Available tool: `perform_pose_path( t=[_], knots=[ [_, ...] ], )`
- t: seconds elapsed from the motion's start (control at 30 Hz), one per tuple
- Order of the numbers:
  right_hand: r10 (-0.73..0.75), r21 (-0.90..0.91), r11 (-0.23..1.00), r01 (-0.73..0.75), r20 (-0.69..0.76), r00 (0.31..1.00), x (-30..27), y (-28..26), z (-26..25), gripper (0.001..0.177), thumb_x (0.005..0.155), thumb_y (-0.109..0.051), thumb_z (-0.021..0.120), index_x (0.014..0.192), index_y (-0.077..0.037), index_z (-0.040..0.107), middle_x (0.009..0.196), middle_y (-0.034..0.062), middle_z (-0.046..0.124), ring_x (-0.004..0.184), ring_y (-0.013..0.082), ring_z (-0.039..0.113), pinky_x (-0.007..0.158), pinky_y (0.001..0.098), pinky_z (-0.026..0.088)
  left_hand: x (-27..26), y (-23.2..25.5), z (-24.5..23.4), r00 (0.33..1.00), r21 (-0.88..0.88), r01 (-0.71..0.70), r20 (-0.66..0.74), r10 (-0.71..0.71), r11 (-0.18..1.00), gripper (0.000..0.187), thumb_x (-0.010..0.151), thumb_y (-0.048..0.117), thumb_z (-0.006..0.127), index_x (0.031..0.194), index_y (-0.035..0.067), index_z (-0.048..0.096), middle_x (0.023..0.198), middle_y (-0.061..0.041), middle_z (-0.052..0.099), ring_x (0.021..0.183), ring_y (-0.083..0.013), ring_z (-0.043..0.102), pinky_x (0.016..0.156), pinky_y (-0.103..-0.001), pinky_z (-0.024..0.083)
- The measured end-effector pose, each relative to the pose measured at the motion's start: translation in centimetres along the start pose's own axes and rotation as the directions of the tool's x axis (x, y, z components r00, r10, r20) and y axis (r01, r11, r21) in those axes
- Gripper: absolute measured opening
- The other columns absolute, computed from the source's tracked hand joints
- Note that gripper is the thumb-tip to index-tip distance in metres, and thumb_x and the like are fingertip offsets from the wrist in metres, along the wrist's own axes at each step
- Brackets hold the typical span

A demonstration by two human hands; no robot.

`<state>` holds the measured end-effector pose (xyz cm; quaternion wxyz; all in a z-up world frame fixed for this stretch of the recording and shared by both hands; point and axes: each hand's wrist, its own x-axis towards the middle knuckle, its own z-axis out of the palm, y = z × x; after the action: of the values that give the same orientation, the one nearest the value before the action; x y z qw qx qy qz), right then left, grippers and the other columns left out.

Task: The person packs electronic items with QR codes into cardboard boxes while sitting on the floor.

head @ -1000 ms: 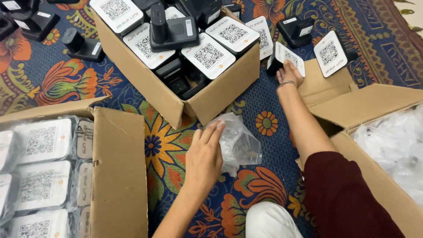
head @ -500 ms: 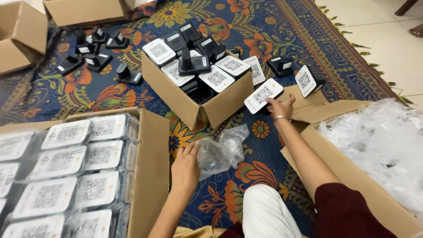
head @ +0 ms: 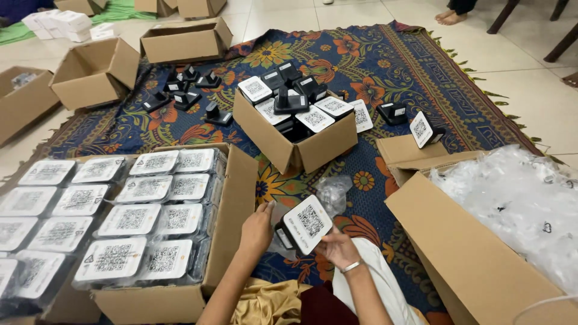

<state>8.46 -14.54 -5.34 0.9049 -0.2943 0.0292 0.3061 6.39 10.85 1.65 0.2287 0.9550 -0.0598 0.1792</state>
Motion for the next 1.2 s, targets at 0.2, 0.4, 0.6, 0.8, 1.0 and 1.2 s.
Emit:
perform_pose_path(
  t=[0.2,0.4,0.6,0.8,1.0,1.2],
  knots=[
    [0.029,-0.273,0.962,0.024,0.190,0.981,1.1,3.3,-1.5,0.062,0.085,-0.001,0.072,0.142,-0.004,0.048,0.122,0.0124,0.070,0.110,0.0289,0.069,0.091,0.0500,0.058,-2.5,-1.3,0.3,0.976,-0.190,0.204,-0.035,-0.214,0.960,0.038,0.087,0.000,0.054,0.123,0.003,0.068,0.118,-0.019,0.068,0.107,-0.0429,0.063,0.088,-0.047,0.051],
    [0.086,-0.350,0.928,-0.131,-0.143,0.986,2.6,2.2,-3.7,0.063,0.094,-0.054,0.062,0.135,-0.007,0.060,0.114,0.0095,0.074,0.104,0.0223,0.071,0.084,0.0436,0.061,-6.2,-3.4,6.1,0.972,-0.360,0.234,0.100,-0.212,0.903,0.030,0.091,0.005,0.055,0.118,0.006,0.068,0.116,-0.017,0.070,0.109,-0.0386,0.066,0.091,-0.044,0.052],
    [0.006,-0.101,0.994,-0.034,-0.269,0.963,2.4,2.1,-1.8,0.059,0.088,-0.051,0.063,0.132,-0.013,0.061,0.117,0.0016,0.074,0.099,0.0162,0.072,0.079,0.0356,0.060,-4.2,-0.9,5.9,0.975,-0.069,0.200,0.108,-0.192,0.977,0.047,0.086,-0.001,0.053,0.131,0.007,0.062,0.127,-0.018,0.064,0.106,-0.0435,0.062,0.087,-0.049,0.051],
    [-0.096,0.049,0.994,0.094,0.038,0.995,3.3,2.0,-5.5,0.045,0.093,-0.026,0.072,0.130,-0.002,0.061,0.116,0.0116,0.073,0.099,0.0248,0.075,0.080,0.0344,0.061,-0.3,2.3,0.3,0.993,0.037,0.041,-0.108,-0.037,0.998,0.044,0.082,0.003,0.060,0.125,0.006,0.064,0.127,-0.016,0.065,0.110,-0.0393,0.063,0.089,-0.047,0.052],
    [-0.224,0.008,0.975,0.224,0.067,0.972,0.9,-0.4,-3.0,0.042,0.094,-0.036,0.065,0.125,-0.008,0.064,0.108,0.0077,0.077,0.089,0.0229,0.075,0.065,0.0319,0.058,2.0,1.6,1.4,0.999,0.106,0.040,-0.004,-0.040,0.994,0.049,0.083,-0.007,0.053,0.125,0.012,0.067,0.136,-0.012,0.063,0.111,-0.0369,0.064,0.091,-0.047,0.052],
    [-0.230,0.003,0.972,0.233,-0.151,0.961,1.3,-0.1,-2.6,0.046,0.101,-0.052,0.052,0.119,-0.013,0.067,0.092,0.0003,0.075,0.066,0.0099,0.066,0.049,0.0254,0.047,4.4,1.6,5.3,0.994,-0.324,0.049,0.106,-0.015,0.945,0.045,0.089,-0.002,0.050,0.127,0.013,0.070,0.118,-0.016,0.072,0.105,-0.0363,0.069,0.088,-0.043,0.054]
  ],
)
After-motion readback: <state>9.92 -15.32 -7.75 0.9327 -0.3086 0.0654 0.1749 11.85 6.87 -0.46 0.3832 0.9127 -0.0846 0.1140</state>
